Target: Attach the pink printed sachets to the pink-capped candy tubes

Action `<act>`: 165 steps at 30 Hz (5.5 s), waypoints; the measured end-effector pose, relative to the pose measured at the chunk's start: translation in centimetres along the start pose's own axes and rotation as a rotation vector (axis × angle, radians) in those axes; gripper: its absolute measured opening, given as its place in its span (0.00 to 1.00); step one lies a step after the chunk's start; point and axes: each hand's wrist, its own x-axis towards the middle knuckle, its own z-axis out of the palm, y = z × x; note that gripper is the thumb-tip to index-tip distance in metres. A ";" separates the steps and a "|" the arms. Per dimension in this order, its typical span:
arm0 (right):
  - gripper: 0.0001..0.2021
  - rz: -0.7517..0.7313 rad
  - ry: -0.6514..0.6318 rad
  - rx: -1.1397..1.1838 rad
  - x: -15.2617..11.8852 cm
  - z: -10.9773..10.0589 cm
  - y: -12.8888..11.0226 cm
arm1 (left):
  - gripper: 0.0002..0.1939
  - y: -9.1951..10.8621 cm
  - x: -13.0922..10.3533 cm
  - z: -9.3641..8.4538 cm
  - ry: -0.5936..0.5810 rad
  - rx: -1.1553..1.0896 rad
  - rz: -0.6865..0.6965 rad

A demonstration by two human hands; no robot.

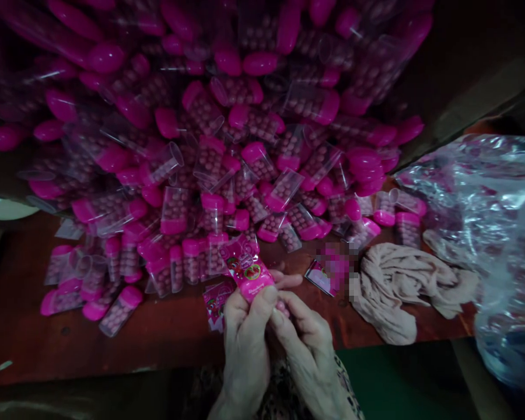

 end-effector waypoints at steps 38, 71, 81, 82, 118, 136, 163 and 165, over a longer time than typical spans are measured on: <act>0.19 -0.113 -0.080 -0.235 0.3 -1.8 0.2 | 0.07 4.2 2.3 -3.5 0.147 0.080 0.493; 0.15 0.069 -0.123 0.215 1.1 -2.2 1.2 | 0.12 3.2 1.6 -2.9 0.228 0.086 0.392; 0.22 -0.189 0.056 -0.225 0.4 -1.2 0.8 | 0.07 0.6 0.6 -1.4 -0.005 -0.097 0.031; 0.22 -0.212 0.055 -0.232 0.4 -1.0 0.7 | 0.07 0.7 0.6 -1.3 -0.002 -0.105 0.022; 0.20 -0.095 0.146 -0.033 0.1 0.7 1.6 | 0.08 -0.1 0.2 -1.6 0.069 0.170 0.178; 0.13 0.231 0.026 0.354 0.2 1.2 -0.7 | 0.12 -0.4 -0.1 -1.3 0.135 0.053 0.132; 0.13 0.453 -0.389 0.986 0.8 1.1 -0.5 | 0.18 0.9 1.2 -1.8 -0.109 -0.258 -0.160; 0.13 0.474 -0.395 0.995 0.5 1.1 -0.5 | 0.21 0.2 1.3 -2.1 -0.203 -0.317 -0.194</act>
